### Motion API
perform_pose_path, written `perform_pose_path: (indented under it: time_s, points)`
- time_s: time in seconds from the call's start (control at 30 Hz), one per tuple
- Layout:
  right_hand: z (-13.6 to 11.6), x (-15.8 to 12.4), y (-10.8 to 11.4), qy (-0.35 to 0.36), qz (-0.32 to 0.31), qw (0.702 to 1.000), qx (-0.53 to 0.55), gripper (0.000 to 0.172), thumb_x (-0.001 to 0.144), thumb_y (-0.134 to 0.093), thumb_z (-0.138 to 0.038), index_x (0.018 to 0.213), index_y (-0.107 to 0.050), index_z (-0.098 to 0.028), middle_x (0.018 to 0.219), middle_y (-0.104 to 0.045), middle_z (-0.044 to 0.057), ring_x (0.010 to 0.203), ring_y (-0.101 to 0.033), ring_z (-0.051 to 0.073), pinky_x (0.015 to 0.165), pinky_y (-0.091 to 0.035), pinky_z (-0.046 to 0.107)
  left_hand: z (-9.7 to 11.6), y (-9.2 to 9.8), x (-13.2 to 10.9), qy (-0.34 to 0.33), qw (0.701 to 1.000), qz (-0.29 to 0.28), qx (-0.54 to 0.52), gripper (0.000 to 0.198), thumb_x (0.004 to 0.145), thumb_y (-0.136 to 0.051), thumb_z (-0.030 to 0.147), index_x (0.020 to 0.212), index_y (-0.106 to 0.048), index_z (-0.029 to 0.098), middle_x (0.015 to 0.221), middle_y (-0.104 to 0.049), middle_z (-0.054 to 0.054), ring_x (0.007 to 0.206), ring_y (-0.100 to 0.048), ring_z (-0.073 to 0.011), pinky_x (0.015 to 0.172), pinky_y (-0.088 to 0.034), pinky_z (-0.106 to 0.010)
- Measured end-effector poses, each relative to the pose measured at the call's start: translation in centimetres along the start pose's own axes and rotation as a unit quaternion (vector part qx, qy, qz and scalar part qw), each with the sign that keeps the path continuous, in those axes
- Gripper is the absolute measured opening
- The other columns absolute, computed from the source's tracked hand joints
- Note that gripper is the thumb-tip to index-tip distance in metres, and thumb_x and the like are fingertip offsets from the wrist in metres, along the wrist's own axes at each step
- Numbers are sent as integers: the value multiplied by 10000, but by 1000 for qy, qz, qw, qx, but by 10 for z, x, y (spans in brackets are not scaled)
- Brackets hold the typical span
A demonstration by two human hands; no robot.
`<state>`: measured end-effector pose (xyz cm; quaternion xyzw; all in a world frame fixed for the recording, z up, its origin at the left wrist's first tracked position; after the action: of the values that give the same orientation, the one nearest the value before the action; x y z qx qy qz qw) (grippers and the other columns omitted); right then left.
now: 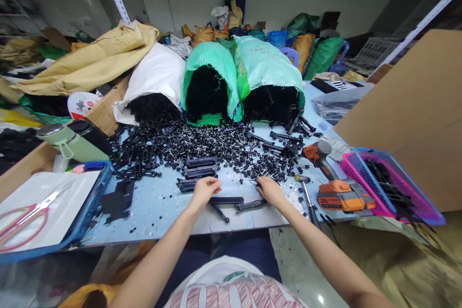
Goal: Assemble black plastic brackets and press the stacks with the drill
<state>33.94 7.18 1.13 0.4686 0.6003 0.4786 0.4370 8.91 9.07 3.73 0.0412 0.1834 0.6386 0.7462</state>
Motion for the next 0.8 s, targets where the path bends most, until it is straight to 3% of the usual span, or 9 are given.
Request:
perform_pose_path:
  time_s: [0.07, 0.17, 0.37, 0.5, 0.57, 0.63, 0.7, 0.8]
  points:
    - [1, -1, -1, 6, -6, 1000, 15, 95, 805, -488, -224, 872, -540, -181, 858, -592, 58, 815, -541, 190, 673, -384, 252, -13, 21, -18, 43, 998, 6, -55, 248, 685, -630, 367, 698, -588, 123, 606, -610, -46, 580, -598, -137, 581, -480, -260]
    - [0, -2, 0, 21, -3, 997, 72, 109, 796, -488, -204, 885, -547, -182, 848, -603, 35, 764, -559, 156, 671, -400, 237, -29, 34, -38, 92, 988, 14, -123, 280, 624, -687, 376, 649, -581, 118, 582, -606, -47, 539, -583, -115, 538, -474, -229]
    - [-18, -4, 21, 95, 44, 956, 275, 117, 774, -510, -209, 815, -615, -177, 811, -600, 49, 724, -563, 145, 647, -436, 240, -39, 26, -38, 126, 976, 14, -175, 304, 563, -716, 379, 624, -584, 112, 528, -577, -20, 457, -530, -88, 465, -437, -206]
    - [-31, -11, 33, 69, 25, 947, 311, 74, 734, -572, -227, 781, -607, -181, 717, -622, 17, 642, -566, 136, 604, -435, 238, -37, 21, -35, 93, 985, 32, -140, 240, 575, -715, 324, 657, -610, 125, 538, -570, -5, 480, -530, -107, 488, -434, -230]
    - [-37, -14, 35, 68, 5, 948, 310, 39, 725, -585, -213, 738, -601, -180, 671, -621, 4, 604, -560, 129, 582, -426, 230, -38, 19, -39, -4, 996, 69, -61, 173, 654, -664, 294, 746, -631, 152, 661, -607, -24, 619, -575, -139, 603, -461, -264]
    - [-42, -16, 35, 76, -7, 953, 294, 23, 720, -588, -184, 704, -602, -174, 657, -621, 7, 599, -559, 129, 574, -418, 224, -40, 15, -47, -172, 974, 115, 90, 132, 759, -564, 257, 835, -630, 173, 797, -625, -49, 765, -585, -167, 716, -456, -304]
    - [-46, -16, 34, 89, -8, 959, 270, 32, 715, -587, -153, 697, -608, -168, 660, -620, 15, 604, -558, 130, 576, -413, 221, -44, 11, -54, -325, 899, 145, 255, 164, 822, -474, 208, 896, -612, 160, 830, -627, -73, 793, -583, -181, 734, -450, -327]
    - [-53, -14, 33, 120, -2, 966, 227, 62, 725, -571, -125, 705, -612, -166, 677, -606, 23, 620, -554, 129, 583, -407, 217, -49, 10, -58, -426, 797, 145, 402, 172, 834, -445, 151, 943, -575, 119, 797, -627, -92, 725, -581, -180, 664, -452, -321]
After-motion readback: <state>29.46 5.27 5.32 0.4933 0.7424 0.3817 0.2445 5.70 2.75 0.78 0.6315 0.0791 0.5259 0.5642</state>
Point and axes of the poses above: each hand's wrist, its own x-axis towards the middle knuckle, its own y-axis out of the back of the hand, z = x × y, the point moved 1 cm from there along x, towards the middle knuckle
